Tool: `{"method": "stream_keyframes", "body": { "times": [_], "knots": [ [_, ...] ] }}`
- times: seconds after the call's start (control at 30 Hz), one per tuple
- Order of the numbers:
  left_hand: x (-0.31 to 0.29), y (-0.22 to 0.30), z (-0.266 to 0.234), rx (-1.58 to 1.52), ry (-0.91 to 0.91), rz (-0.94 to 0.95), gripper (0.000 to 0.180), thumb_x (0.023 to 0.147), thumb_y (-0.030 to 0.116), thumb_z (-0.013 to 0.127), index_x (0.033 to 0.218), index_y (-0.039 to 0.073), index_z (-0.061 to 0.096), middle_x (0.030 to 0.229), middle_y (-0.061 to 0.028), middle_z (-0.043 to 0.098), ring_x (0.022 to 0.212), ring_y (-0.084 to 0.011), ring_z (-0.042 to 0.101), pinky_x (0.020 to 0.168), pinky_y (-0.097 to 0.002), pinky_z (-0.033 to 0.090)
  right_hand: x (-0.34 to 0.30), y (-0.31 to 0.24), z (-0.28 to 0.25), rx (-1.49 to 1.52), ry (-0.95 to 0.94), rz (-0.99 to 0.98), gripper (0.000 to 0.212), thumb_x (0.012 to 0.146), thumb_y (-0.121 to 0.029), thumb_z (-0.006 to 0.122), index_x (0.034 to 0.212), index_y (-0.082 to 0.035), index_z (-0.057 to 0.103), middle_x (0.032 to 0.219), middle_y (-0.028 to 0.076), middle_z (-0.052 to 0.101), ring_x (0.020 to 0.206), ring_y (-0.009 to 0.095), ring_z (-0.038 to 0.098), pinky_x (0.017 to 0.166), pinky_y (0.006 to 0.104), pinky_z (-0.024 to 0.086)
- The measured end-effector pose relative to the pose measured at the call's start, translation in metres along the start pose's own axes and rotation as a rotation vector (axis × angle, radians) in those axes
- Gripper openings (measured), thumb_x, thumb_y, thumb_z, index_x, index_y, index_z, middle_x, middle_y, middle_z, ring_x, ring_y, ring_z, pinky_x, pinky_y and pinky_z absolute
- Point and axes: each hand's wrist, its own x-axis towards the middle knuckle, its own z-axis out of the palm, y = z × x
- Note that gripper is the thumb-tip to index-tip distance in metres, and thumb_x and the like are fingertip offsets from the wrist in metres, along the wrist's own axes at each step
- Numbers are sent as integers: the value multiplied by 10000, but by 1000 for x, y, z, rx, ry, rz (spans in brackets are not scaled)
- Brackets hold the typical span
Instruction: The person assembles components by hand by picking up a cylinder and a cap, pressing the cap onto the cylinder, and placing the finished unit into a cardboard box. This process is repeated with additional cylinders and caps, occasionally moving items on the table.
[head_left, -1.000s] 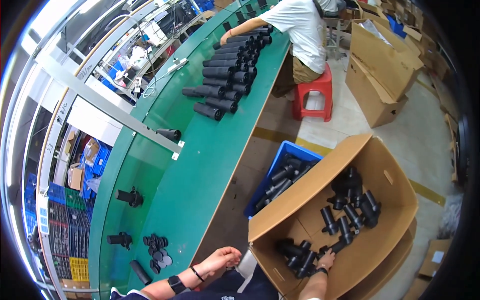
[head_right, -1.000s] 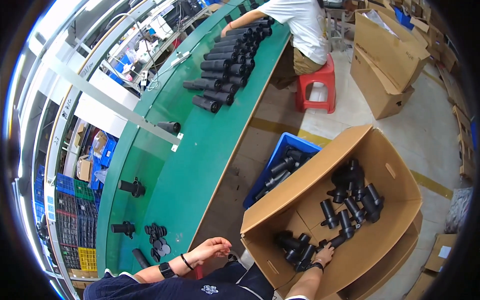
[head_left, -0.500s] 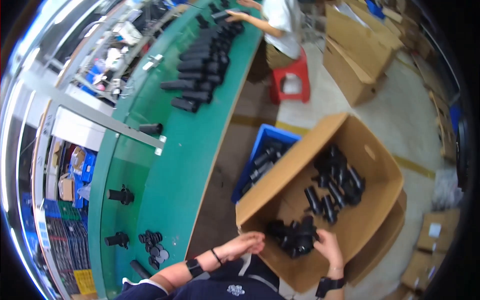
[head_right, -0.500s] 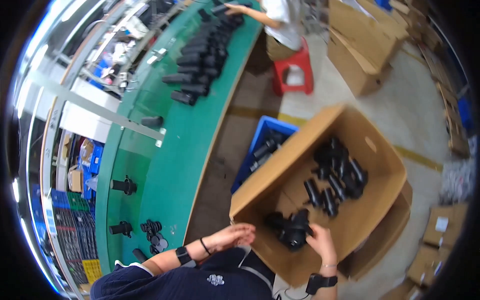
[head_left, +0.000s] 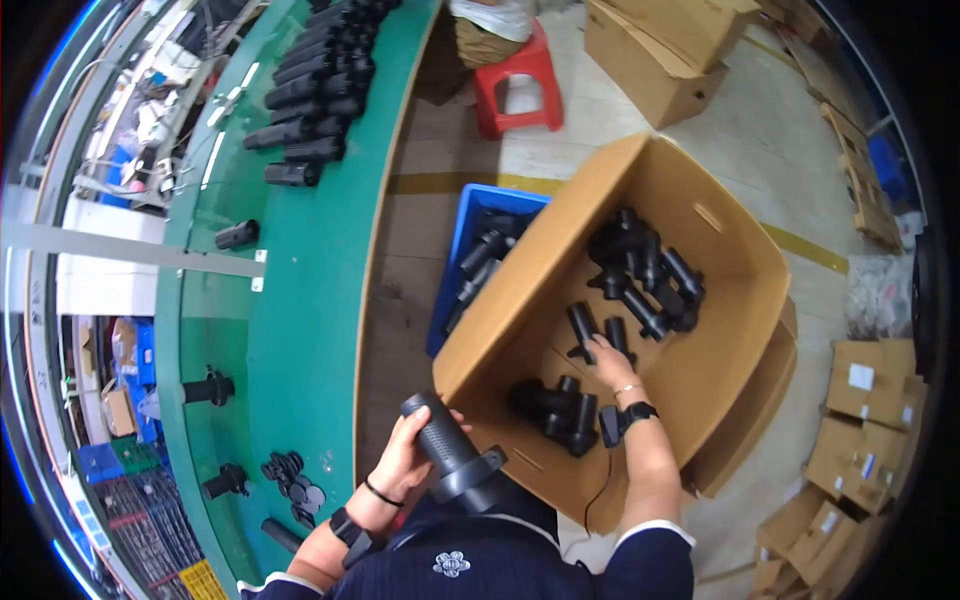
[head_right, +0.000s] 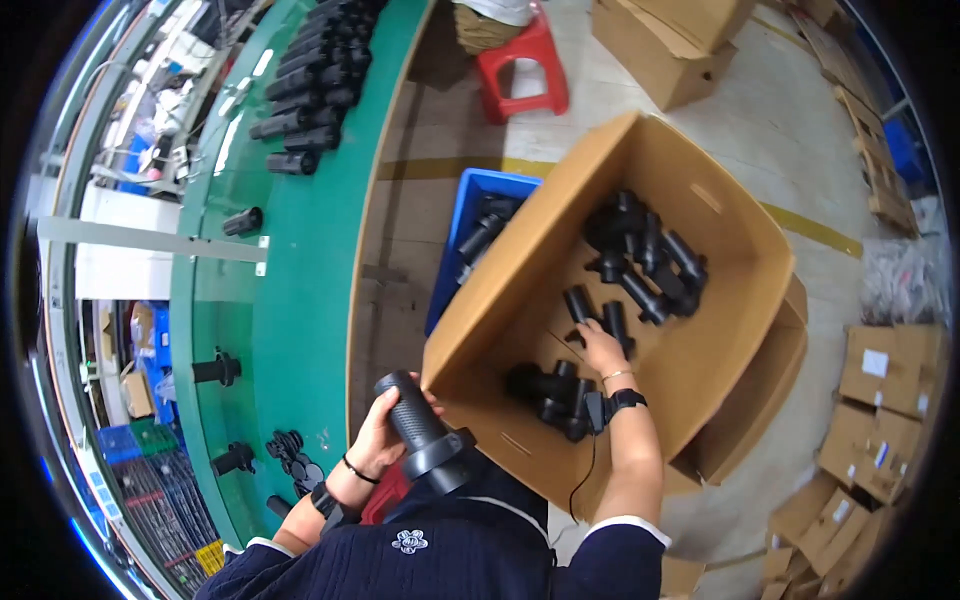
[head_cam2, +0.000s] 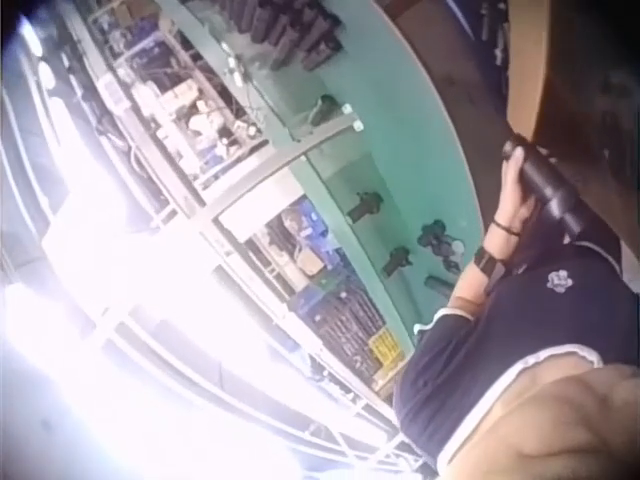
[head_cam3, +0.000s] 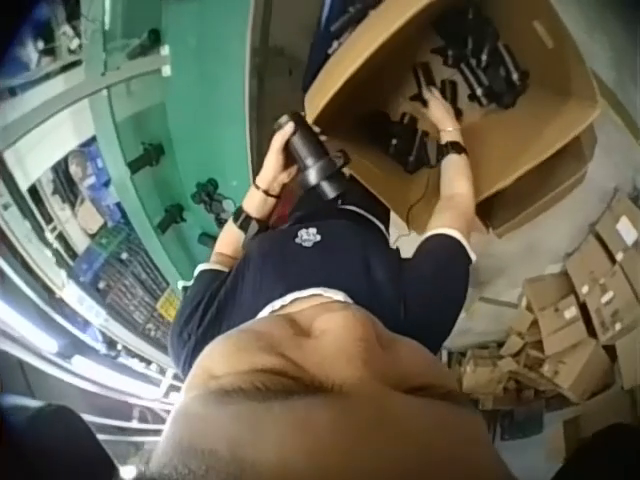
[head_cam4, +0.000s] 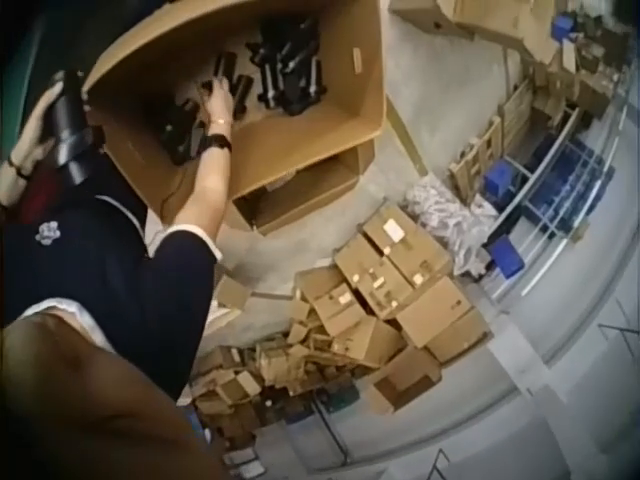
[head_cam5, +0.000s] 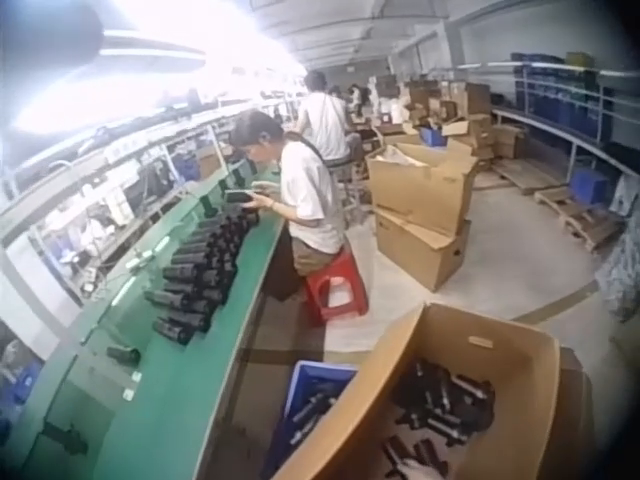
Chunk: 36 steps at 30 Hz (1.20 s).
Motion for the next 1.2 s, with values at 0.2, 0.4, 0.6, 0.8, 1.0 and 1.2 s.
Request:
{"method": "stream_keyframes", "body": {
  "times": [0.2, 0.4, 0.6, 0.8, 1.0, 1.2],
  "knots": [
    [-46, 32, -58, -106, 176, 162, 465, 897, 386, 616, 1251, 120, 476, 1060, -184, 636, 1020, -374, 631, 873, -525, 521, 33, 66, 106, -295, 12, 366, 291, 947, -157, 439, 1183, -91, 595, 1331, 151, 475, 1055, 371, 584, 910, 444, 499],
    [-93, 38, -115, -206, 214, 286, 397, 890, 319, 641, 1155, 71, 480, 1044, -204, 633, 1001, -390, 634, 885, -562, 510, 47, 82, 139, -813, -138, 280, 209, 909, -173, 520, 1018, -95, 681, 1027, 68, 650, 913, 250, 663, 757, 360, 540],
    [-149, 31, -137, -243, 242, 421, 421, 859, 261, 688, 1170, 85, 465, 1040, -210, 629, 998, -387, 635, 884, -552, 513, -4, -39, 56, -314, 210, 75, 459, 658, -181, 803, 1022, -10, 582, 871, 195, 647, 903, 427, 614, 802, 423, 518],
    [-238, 24, -193, -257, 225, 674, 506, 830, 264, 711, 1221, 68, 456, 974, -183, 629, 920, -365, 652, 862, -512, 532, -100, -149, -37, 296, 646, 27, 337, 744, -68, 725, 715, -73, 389, 655, 24, 439, 524, 151, 495, 468, 322, 432],
    [-374, -4, -290, -271, 383, 968, 523, 787, 199, 698, 1222, 86, 432, 941, -189, 599, 844, -321, 637, 791, -466, 553, -194, -333, -50, 389, 646, -266, 337, 734, 9, 723, 771, -65, 397, 741, -22, 341, 657, 86, 344, 557, 239, 352],
    [-507, -40, -400, -344, 688, 1221, 523, 818, 185, 675, 1270, 84, 432, 963, -152, 582, 873, -276, 616, 821, -435, 547, -282, -558, 27, 634, -89, -418, 250, 781, -15, 727, 924, -53, 526, 700, -34, 551, 581, 31, 539, 522, 184, 439]
  ]
}}
